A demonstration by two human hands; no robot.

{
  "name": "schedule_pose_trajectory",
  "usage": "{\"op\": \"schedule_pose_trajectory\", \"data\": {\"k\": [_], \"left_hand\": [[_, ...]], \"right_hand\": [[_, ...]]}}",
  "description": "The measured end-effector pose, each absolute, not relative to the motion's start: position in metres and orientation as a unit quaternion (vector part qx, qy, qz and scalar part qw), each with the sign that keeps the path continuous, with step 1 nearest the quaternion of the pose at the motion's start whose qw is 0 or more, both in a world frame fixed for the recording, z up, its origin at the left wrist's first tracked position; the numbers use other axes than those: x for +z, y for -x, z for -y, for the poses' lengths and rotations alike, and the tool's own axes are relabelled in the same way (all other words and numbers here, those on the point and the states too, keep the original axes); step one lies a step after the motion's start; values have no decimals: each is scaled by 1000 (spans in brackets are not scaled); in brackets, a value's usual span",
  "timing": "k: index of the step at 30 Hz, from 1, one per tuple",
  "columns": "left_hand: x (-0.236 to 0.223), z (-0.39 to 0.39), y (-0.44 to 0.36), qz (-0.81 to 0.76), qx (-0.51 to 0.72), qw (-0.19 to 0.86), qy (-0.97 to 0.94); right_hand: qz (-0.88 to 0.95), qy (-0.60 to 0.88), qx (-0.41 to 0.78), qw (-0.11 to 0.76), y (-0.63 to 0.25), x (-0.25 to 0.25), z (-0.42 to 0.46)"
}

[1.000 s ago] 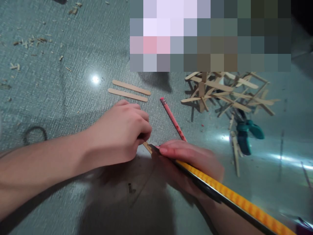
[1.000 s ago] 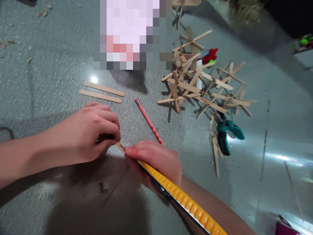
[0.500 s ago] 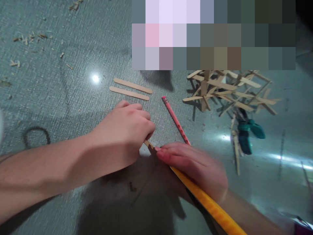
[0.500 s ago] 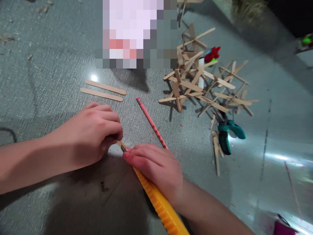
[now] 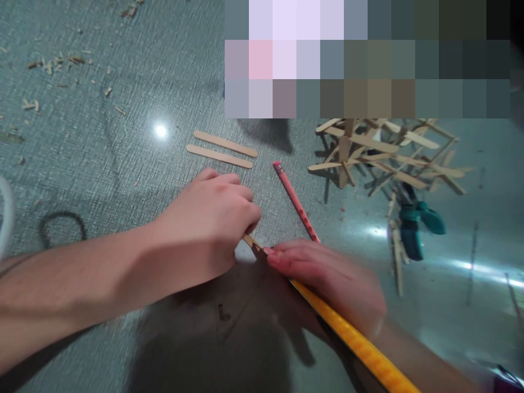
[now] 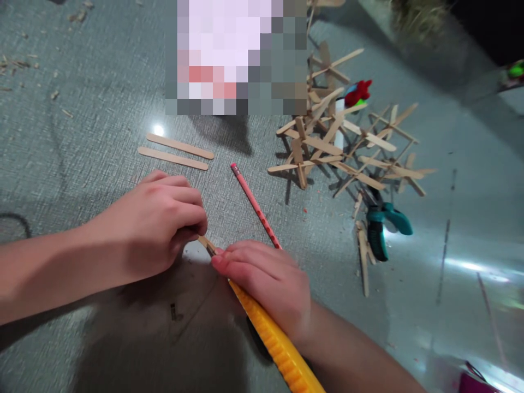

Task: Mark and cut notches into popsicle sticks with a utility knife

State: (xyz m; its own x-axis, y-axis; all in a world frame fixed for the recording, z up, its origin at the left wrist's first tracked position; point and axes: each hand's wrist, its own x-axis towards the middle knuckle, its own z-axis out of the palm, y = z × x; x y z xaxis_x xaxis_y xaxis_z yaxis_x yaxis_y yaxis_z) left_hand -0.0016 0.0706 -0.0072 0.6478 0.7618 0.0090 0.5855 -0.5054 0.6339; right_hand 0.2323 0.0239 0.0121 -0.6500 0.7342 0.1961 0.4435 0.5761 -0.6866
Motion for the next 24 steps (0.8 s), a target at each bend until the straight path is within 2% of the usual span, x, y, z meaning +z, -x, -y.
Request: {"op": "schedule_pose_trajectory", "data": {"k": [6,10,12,13,14,24], "left_hand": [[-7,-70,3,-394,144,313,-852],[-5,-71,4,-397,140,332,-844],[-3,-71,4,-397,138,342,-841],[-3,-72,4,-397,137,347,-839],[-3,-72,5,-398,137,350,-837],[-6,-70,3,-400,166,348,-832]], "right_hand": [[857,337,311,237,-234,9,-25],[831,337,330,296,-240,10,-22],[820,353,359,274,-241,12,-20],[804,369,340,320,-240,13,-19],[792,394,333,326,-239,13,-18],[829,330,329,309,-226,-2,-28]]}}
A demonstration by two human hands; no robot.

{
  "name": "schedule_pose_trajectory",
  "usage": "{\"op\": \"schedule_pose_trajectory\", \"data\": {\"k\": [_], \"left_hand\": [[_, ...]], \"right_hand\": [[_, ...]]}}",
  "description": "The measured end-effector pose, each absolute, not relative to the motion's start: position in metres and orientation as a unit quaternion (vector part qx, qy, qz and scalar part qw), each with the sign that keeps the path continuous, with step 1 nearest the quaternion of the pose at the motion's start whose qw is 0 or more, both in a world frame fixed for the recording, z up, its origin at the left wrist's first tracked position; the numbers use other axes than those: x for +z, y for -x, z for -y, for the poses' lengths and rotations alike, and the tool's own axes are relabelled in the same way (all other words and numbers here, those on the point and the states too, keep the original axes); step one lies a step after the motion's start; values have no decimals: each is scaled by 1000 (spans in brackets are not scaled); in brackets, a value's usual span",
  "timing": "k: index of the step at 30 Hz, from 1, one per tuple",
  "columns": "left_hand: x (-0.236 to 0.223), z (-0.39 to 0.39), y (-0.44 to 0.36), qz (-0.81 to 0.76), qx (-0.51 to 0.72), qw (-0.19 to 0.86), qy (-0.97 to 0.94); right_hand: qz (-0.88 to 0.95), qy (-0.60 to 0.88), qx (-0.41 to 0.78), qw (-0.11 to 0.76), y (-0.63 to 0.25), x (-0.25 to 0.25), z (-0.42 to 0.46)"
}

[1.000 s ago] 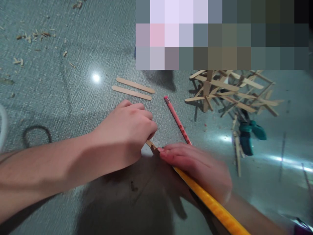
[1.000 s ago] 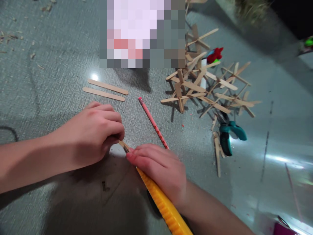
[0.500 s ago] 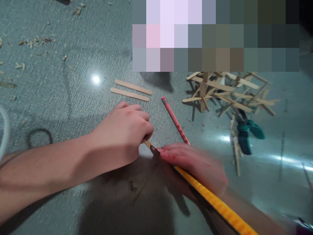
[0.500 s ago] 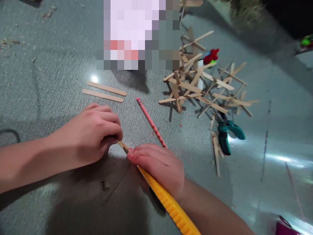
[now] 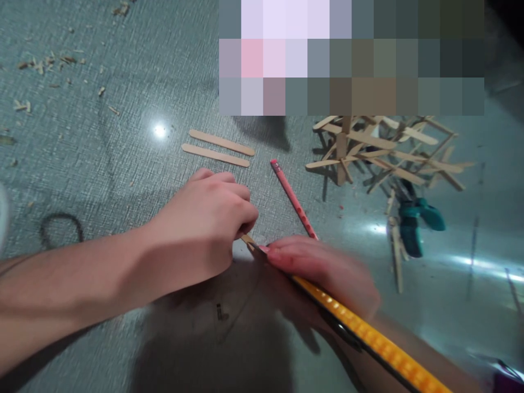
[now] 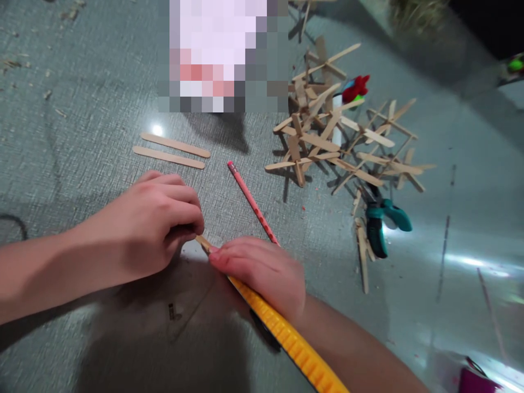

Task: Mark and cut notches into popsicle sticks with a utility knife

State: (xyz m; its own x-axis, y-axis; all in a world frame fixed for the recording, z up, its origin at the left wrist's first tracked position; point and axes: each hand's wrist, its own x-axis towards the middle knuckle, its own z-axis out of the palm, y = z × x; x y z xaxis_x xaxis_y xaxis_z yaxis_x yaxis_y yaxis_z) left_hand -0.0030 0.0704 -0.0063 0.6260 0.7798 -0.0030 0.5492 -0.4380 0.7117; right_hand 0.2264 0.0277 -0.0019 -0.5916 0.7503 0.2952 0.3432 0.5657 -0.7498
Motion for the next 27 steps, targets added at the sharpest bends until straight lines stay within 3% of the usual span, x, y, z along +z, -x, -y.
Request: {"op": "schedule_pose_trajectory", "data": {"k": [3,11,16,23,27], "left_hand": [[-8,-70,2,-398,169,344,-833],[-8,-71,1,-397,156,333,-841],[-6,-71,1,-400,146,332,-842],[-7,-70,0,-404,144,330,-841],[-5,-70,-1,-408,139,319,-844]], "right_hand": [[813,351,324,334,-226,-4,-24],[846,322,329,269,-234,2,-28],[837,336,312,300,-231,-3,-27],[859,339,297,241,-232,7,-22],[852,351,293,254,-231,6,-18]]}}
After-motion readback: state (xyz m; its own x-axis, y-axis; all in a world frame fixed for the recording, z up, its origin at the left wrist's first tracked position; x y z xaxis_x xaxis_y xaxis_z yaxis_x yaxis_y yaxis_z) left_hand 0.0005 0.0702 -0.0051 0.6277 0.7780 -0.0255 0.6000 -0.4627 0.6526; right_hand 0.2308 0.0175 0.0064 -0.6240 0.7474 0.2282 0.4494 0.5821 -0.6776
